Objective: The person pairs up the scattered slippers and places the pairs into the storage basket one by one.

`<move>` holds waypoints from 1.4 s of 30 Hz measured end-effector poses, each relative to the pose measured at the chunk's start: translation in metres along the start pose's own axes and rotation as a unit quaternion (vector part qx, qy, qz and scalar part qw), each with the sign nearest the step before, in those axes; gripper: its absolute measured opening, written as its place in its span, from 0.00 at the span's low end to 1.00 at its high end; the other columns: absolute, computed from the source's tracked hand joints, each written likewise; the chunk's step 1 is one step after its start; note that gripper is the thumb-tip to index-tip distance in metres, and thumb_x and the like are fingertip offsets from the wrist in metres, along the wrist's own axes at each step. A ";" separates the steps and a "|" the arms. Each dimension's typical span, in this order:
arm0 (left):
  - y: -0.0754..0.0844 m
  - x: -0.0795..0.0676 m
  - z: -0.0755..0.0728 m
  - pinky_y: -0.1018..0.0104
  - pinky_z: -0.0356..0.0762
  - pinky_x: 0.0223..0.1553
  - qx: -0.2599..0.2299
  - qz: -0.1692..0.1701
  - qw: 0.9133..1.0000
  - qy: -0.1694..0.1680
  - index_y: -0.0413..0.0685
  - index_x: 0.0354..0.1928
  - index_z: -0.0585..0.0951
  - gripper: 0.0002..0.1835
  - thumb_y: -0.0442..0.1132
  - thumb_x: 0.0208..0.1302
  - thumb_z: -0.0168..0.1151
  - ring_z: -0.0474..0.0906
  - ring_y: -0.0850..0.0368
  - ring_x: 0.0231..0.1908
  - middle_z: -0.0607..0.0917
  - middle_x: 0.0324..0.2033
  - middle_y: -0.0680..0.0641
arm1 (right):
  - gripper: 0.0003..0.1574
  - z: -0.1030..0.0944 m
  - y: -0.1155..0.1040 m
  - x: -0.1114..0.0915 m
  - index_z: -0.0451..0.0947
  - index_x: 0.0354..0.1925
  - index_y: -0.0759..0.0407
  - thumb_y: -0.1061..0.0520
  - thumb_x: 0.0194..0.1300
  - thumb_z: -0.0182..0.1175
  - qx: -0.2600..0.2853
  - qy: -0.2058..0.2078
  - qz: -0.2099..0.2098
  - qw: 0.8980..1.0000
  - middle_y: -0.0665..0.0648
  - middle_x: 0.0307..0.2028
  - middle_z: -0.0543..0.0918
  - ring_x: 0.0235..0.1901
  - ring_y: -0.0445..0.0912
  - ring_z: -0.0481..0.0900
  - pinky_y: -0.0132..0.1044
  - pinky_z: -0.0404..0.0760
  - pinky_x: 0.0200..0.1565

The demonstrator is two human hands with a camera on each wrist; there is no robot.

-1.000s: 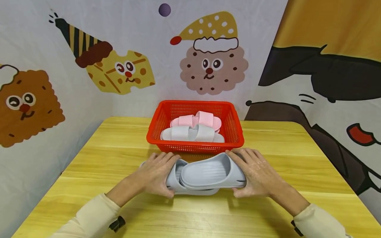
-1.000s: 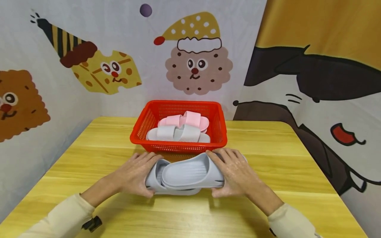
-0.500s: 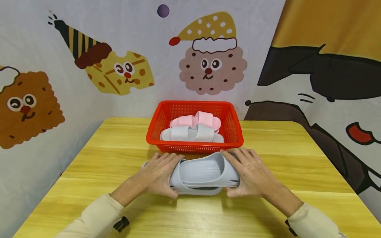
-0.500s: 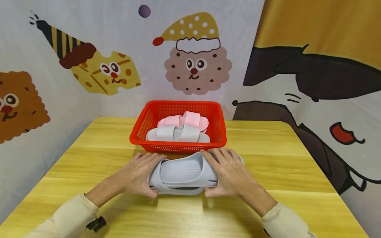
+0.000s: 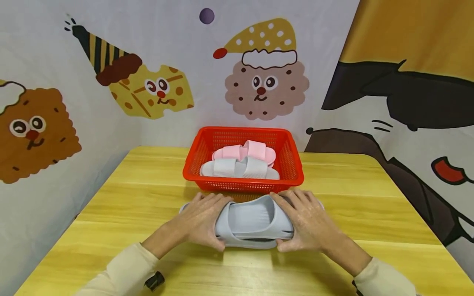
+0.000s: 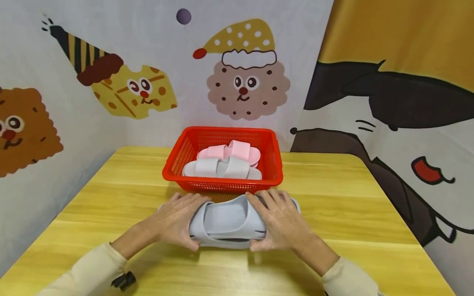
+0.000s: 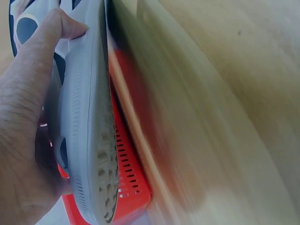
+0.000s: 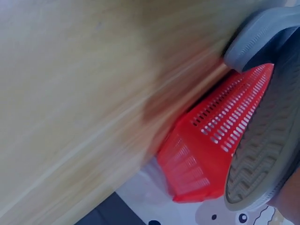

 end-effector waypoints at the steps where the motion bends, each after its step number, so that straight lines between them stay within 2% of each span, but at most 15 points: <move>1: 0.000 0.000 0.001 0.56 0.68 0.46 0.001 0.001 1.000 -0.002 0.48 0.68 0.71 0.60 0.70 0.28 0.75 0.72 0.57 0.49 0.77 0.53 0.53 | 0.67 0.001 -0.001 0.000 0.72 0.67 0.57 0.28 0.29 0.71 0.000 0.002 -0.003 1.000 0.56 0.55 0.75 0.53 0.53 0.72 0.57 0.72 0.53; 4: 0.001 0.000 0.001 0.56 0.68 0.47 0.003 0.004 1.000 -0.002 0.48 0.68 0.71 0.60 0.71 0.28 0.75 0.72 0.56 0.50 0.77 0.53 0.53 | 0.67 0.004 -0.004 0.002 0.72 0.67 0.58 0.27 0.29 0.70 -0.001 0.010 -0.005 1.000 0.57 0.54 0.76 0.52 0.53 0.72 0.56 0.72 0.52; 13: 0.000 0.003 -0.001 0.56 0.66 0.48 -0.016 0.010 0.999 0.028 0.50 0.67 0.72 0.60 0.70 0.26 0.76 0.71 0.58 0.48 0.77 0.52 0.55 | 0.68 0.005 -0.008 0.004 0.70 0.68 0.58 0.29 0.30 0.70 0.001 0.036 0.002 0.999 0.58 0.51 0.76 0.49 0.54 0.73 0.58 0.73 0.49; 22: -0.001 0.004 0.000 0.57 0.67 0.48 -0.051 0.012 0.998 0.045 0.51 0.66 0.73 0.58 0.66 0.25 0.78 0.71 0.60 0.47 0.77 0.51 0.56 | 0.68 0.006 -0.015 0.006 0.69 0.69 0.58 0.29 0.31 0.71 0.006 0.036 0.012 0.999 0.59 0.52 0.76 0.49 0.55 0.73 0.57 0.73 0.49; 32: 0.004 0.009 0.002 0.58 0.67 0.47 -0.052 0.024 0.997 0.048 0.52 0.65 0.73 0.57 0.66 0.25 0.78 0.70 0.61 0.46 0.77 0.50 0.57 | 0.69 0.011 -0.021 0.007 0.70 0.67 0.60 0.27 0.29 0.70 0.003 0.040 0.018 0.999 0.59 0.50 0.77 0.47 0.54 0.73 0.56 0.72 0.49; 42: 0.004 0.011 0.005 0.58 0.66 0.47 -0.059 0.016 0.997 0.041 0.52 0.65 0.72 0.57 0.66 0.26 0.78 0.70 0.60 0.47 0.77 0.51 0.57 | 0.70 0.017 -0.024 0.010 0.72 0.66 0.61 0.26 0.26 0.71 -0.002 0.037 0.024 0.999 0.59 0.50 0.77 0.47 0.55 0.74 0.58 0.73 0.48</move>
Point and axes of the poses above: each hand's wrist, its own x-axis towards the middle knuckle, its own z-axis out of the palm, y = z × x, the point moved 2 cm from there along x, towards the middle knuckle
